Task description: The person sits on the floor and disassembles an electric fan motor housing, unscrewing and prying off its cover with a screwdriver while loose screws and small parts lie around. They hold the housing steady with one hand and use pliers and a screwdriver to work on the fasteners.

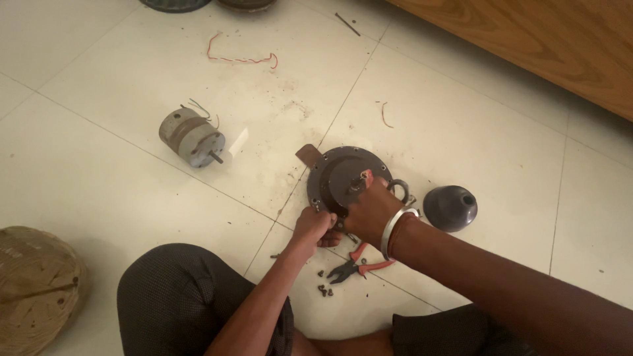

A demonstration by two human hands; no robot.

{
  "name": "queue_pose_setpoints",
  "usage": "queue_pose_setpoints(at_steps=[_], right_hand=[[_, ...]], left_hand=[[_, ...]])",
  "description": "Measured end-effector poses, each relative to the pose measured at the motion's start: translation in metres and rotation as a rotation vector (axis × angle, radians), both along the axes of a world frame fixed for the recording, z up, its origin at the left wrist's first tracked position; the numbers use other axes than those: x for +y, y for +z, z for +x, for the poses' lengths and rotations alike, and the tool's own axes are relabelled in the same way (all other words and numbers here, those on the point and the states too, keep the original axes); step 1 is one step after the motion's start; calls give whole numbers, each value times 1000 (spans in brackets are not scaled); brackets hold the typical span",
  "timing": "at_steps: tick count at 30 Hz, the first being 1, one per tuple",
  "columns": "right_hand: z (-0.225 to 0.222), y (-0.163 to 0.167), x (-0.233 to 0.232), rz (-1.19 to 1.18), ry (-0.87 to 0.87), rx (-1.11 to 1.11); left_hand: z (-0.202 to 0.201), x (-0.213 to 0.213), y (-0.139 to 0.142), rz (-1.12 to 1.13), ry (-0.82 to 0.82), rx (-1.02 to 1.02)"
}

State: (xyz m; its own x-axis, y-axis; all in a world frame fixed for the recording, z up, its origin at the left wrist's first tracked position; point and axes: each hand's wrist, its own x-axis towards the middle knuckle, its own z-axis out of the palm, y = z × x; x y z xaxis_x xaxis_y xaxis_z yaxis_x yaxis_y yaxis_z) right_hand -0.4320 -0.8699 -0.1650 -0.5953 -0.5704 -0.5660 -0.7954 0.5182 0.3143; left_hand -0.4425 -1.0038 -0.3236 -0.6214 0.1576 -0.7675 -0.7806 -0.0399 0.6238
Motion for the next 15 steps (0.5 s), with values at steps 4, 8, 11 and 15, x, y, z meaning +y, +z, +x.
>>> queue_pose_setpoints(at_steps=[4, 8, 11, 15], right_hand=[[-8, -8, 18, 27, -33, -14], [-11, -9, 27, -1, -64, 18], [-9, -9, 25, -128, -62, 60], [-1, -16, 21, -208, -87, 38]], left_hand=[[-4, 16, -3, -3, 3, 1], [-4, 23, -3, 8, -6, 7], [-3, 22, -2, 1, -2, 4], [-1, 17, -1, 23, 7, 10]])
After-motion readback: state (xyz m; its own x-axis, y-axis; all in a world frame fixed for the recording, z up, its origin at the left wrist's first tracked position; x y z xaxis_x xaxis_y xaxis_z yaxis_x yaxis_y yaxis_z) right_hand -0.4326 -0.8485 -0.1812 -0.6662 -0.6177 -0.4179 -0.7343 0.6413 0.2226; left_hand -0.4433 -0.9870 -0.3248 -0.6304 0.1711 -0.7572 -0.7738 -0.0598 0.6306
